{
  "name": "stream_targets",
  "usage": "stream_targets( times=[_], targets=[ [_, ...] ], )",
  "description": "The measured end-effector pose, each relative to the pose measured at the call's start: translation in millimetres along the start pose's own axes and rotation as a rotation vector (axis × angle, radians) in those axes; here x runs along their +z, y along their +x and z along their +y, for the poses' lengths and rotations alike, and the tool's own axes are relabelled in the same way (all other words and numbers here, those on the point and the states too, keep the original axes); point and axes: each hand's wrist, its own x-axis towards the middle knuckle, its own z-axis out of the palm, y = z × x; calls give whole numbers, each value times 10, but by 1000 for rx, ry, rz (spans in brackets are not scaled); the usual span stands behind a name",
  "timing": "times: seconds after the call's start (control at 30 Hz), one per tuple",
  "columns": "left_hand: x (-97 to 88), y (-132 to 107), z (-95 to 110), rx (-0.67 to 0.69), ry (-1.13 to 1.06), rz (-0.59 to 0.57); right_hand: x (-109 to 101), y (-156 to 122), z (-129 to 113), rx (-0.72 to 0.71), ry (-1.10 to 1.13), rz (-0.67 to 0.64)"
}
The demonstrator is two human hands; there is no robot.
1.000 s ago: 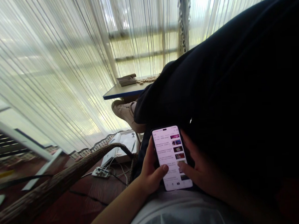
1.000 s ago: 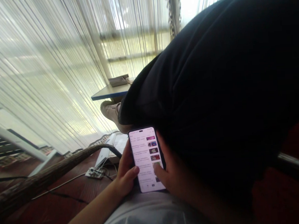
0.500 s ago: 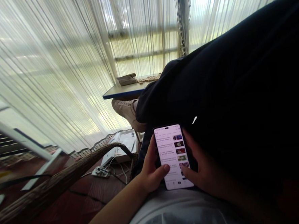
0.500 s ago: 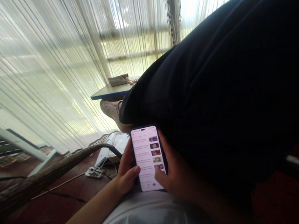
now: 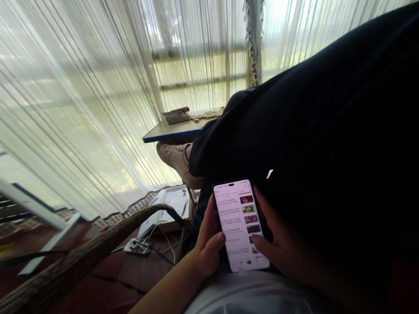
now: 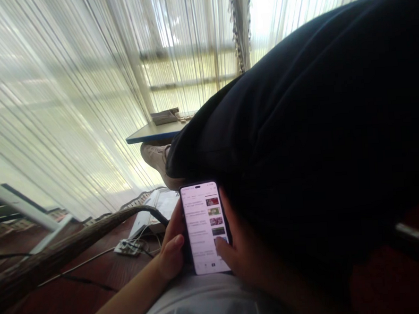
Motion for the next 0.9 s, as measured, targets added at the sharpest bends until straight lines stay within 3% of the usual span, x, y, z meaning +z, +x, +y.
stream_targets(
  times=[0.27, 0.43, 0.9],
  targets=[
    [0, 14, -32, 35, 12, 46, -82, 48, 20, -71, 48, -15],
    [8, -12, -20, 21, 13, 34, -12, -45, 24, -20, 148, -39],
    [74, 36, -24, 22, 18, 93, -74, -3, 27, -10, 79, -44]
  ],
)
